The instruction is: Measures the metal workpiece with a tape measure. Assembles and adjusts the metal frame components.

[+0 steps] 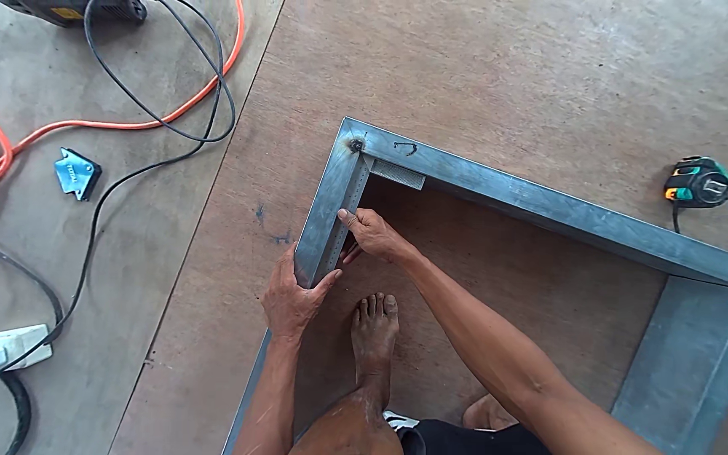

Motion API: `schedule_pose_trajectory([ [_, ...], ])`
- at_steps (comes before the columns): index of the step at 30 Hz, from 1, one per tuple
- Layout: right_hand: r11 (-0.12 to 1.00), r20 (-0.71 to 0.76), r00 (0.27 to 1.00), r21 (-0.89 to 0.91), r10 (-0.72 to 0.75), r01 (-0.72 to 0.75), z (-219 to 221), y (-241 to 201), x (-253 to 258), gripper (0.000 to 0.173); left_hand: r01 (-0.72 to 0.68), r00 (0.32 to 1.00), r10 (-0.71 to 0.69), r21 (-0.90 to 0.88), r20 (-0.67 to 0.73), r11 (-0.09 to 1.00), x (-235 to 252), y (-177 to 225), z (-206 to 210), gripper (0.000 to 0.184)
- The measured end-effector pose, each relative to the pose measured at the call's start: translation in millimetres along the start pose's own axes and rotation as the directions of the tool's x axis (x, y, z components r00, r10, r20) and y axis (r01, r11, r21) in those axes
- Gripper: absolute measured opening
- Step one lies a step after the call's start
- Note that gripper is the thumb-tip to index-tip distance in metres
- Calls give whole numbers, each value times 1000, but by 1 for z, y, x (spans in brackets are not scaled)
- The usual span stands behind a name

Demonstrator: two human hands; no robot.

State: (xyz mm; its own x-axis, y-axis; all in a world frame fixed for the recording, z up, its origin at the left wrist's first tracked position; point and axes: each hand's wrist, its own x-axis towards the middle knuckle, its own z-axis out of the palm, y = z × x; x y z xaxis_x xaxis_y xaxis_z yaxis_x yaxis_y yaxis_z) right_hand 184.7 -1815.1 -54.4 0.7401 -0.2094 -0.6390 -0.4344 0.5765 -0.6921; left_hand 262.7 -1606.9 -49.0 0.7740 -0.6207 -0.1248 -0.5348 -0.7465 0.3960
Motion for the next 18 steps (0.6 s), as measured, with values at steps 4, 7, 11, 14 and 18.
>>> schedule_pose_trajectory([
  [4, 1000, 8, 1000, 5, -11, 11, 0, 0, 0, 42, 7, 1000, -7, 7, 8, 1000, -1, 1, 0, 109],
  [7, 1000, 3, 1000, 4, 1, -1, 1, -1, -1, 42, 3, 1000, -3, 17, -4, 1000, -1, 0, 0, 110],
  [11, 1000, -6, 1000, 7, 9, -9, 1, -1, -1, 42, 5, 1000, -5, 15, -6, 1000, -1, 0, 1, 108],
  [14, 1000, 9, 1000, 2, -7, 7, 0, 3, 0, 43, 3, 1000, -3, 23, -10, 1000, -1, 0, 0, 107],
  [18, 999, 28, 999, -7, -45, 45, -4, 10, 1, 45, 4, 1000, -4, 23, -5, 1000, -1, 0, 0, 108],
])
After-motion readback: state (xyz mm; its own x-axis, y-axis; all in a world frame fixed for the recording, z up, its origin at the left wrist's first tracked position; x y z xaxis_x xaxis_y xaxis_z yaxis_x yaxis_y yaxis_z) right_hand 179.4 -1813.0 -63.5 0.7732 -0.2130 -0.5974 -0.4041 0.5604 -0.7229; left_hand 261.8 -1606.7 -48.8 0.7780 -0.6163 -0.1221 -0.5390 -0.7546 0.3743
